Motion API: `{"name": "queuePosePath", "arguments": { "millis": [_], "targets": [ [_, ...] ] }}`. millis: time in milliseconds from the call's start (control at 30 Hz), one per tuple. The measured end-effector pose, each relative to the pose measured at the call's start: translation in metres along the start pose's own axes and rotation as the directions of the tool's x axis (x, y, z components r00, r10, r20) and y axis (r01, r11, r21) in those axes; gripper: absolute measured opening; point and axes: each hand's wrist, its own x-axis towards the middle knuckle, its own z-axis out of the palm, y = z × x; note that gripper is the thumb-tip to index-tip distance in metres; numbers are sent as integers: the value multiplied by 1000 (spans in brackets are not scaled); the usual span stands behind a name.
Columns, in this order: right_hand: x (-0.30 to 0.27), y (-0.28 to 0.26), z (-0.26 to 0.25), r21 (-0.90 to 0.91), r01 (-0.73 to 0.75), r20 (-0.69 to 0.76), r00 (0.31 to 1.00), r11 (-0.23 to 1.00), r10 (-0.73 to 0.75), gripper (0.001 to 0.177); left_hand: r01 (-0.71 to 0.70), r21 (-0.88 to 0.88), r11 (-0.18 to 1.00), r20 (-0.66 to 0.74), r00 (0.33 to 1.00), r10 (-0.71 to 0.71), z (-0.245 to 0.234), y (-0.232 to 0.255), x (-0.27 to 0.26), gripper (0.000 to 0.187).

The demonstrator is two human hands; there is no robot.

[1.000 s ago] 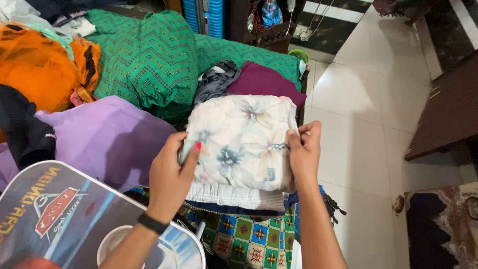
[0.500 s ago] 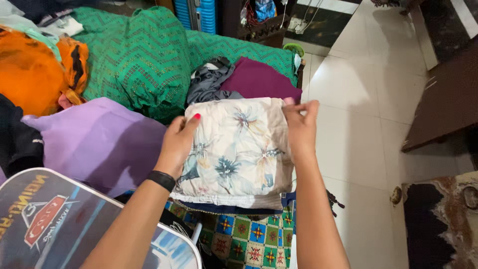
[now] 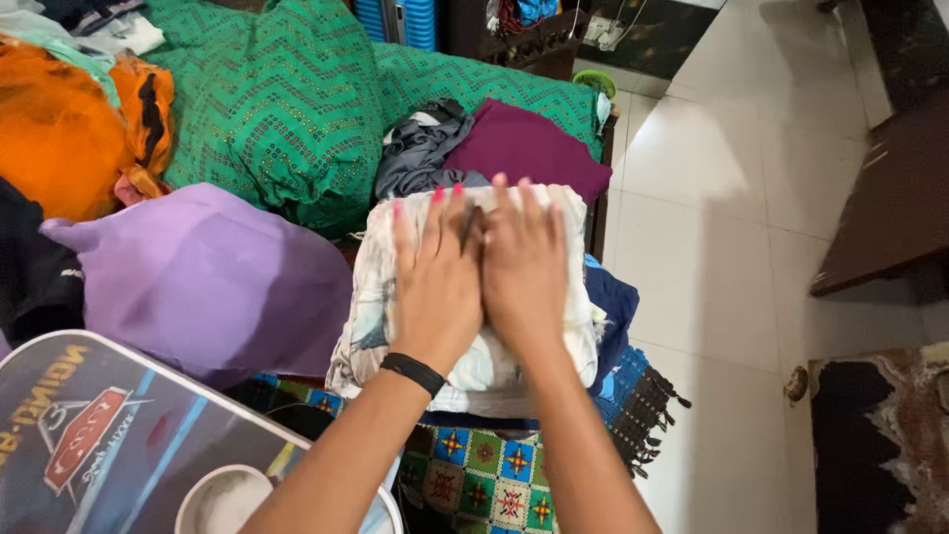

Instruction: The person folds several pieces of clothing, including a white garment, a floral-patterned top, and a dark pair of shorts. They smooth and align each item before placing it on a growing stack on the bed.

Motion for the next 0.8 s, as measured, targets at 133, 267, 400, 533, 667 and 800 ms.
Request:
{"name": "queuePosePath", "arguments": {
  "millis": [133, 267, 400, 533, 667, 800],
  "targets": [
    [-26, 2, 32, -24, -134, 190, 972, 991, 136, 52, 93, -37, 995, 6, 996, -93, 32, -1, -21, 50],
    [-43, 15, 52, -157, -349, 214, 901, 924, 377, 56, 100, -87, 991, 54, 994, -96, 56, -5, -27, 52],
    [-42, 27, 65, -107, -378, 215, 894, 920, 392, 58, 96, -85, 992, 72, 993, -90, 70, -7, -18, 53],
    [-54, 32, 68, -102, -366, 194, 905, 925, 379, 53, 95, -103, 990, 92, 992, -85, 80, -3, -24, 53],
    [-41, 27, 59, -118, -348, 217, 905, 930, 367, 55, 70, -25, 997, 126, 990, -67, 84, -2, -22, 55],
    [-28, 4, 36, -128, -313, 209, 919, 941, 334, 49, 67, 59, 996, 186, 979, -77, 83, 1, -20, 66]
  ]
}}
